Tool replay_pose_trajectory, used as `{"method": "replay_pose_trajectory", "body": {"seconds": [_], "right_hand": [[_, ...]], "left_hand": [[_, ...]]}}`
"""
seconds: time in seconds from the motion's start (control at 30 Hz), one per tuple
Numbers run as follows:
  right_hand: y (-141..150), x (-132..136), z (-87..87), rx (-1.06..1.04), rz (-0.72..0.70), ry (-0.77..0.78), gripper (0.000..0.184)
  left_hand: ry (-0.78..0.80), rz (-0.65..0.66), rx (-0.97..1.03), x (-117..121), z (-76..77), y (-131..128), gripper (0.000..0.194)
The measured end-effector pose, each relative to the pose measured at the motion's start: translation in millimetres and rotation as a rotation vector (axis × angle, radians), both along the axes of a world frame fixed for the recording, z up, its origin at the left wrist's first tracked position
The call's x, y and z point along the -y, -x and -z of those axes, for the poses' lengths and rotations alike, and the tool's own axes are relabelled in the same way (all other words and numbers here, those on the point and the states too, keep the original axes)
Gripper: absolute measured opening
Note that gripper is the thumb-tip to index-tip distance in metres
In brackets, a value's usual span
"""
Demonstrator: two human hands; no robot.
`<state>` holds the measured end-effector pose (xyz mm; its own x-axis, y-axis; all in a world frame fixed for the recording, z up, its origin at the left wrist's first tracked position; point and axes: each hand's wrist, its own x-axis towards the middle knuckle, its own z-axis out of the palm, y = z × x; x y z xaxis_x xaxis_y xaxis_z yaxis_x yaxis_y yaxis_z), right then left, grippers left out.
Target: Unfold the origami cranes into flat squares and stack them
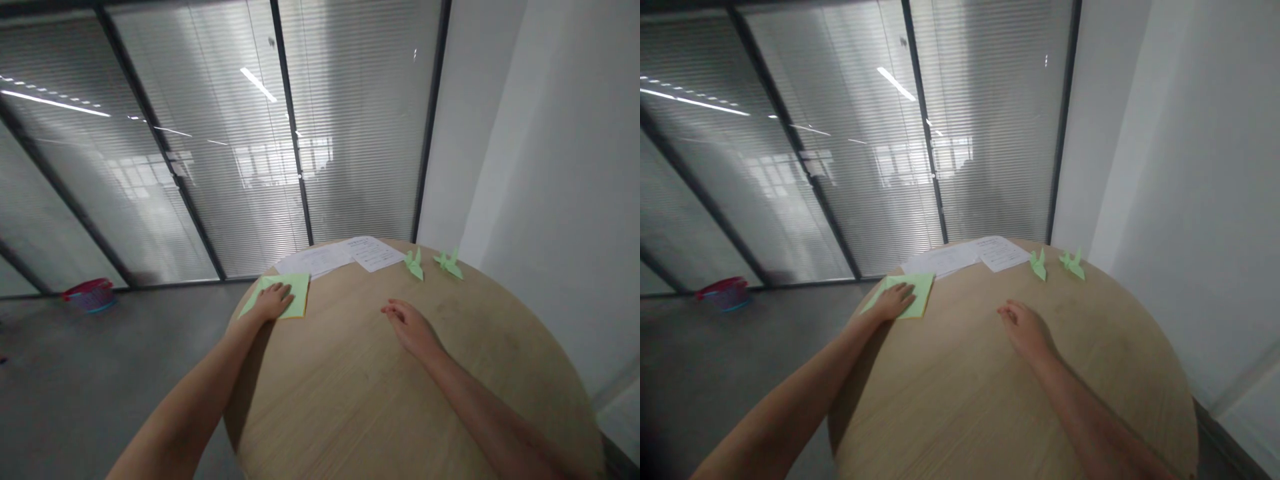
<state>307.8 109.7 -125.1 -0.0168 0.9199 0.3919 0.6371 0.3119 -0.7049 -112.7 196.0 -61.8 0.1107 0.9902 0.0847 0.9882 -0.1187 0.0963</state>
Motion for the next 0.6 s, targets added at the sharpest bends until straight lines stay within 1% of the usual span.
{"method": "replay_pose_trajectory", "body": {"seconds": [0.07,0.17,0.3,0.4,0.5,0.6], "right_hand": [[1,0,-1.6,-0.004,-0.004,0.011,0.039],[4,2,-6.3,0.027,-0.021,0.024,0.037],[8,4,-13.2,0.076,-0.017,0.021,0.034],[12,6,-18.7,0.12,-0.01,0.011,0.032],[17,8,-23.3,0.229,0.002,-0.006,0.029],[23,10,-24.9,0.352,0.022,0.005,0.027]], "left_hand": [[0.008,-0.017,-0.025,1,8.5,1,0.06],[0.042,-0.014,-0.053,1,11.4,4,0.066],[0.066,-0.009,-0.075,-2,8.1,4,0.071],[0.05,-0.008,-0.084,-1,5.2,3,0.072],[0.009,-0.006,-0.094,3,2.4,-1,0.068],[-0.056,0.001,-0.105,9,-1.8,-6,0.06]]}}
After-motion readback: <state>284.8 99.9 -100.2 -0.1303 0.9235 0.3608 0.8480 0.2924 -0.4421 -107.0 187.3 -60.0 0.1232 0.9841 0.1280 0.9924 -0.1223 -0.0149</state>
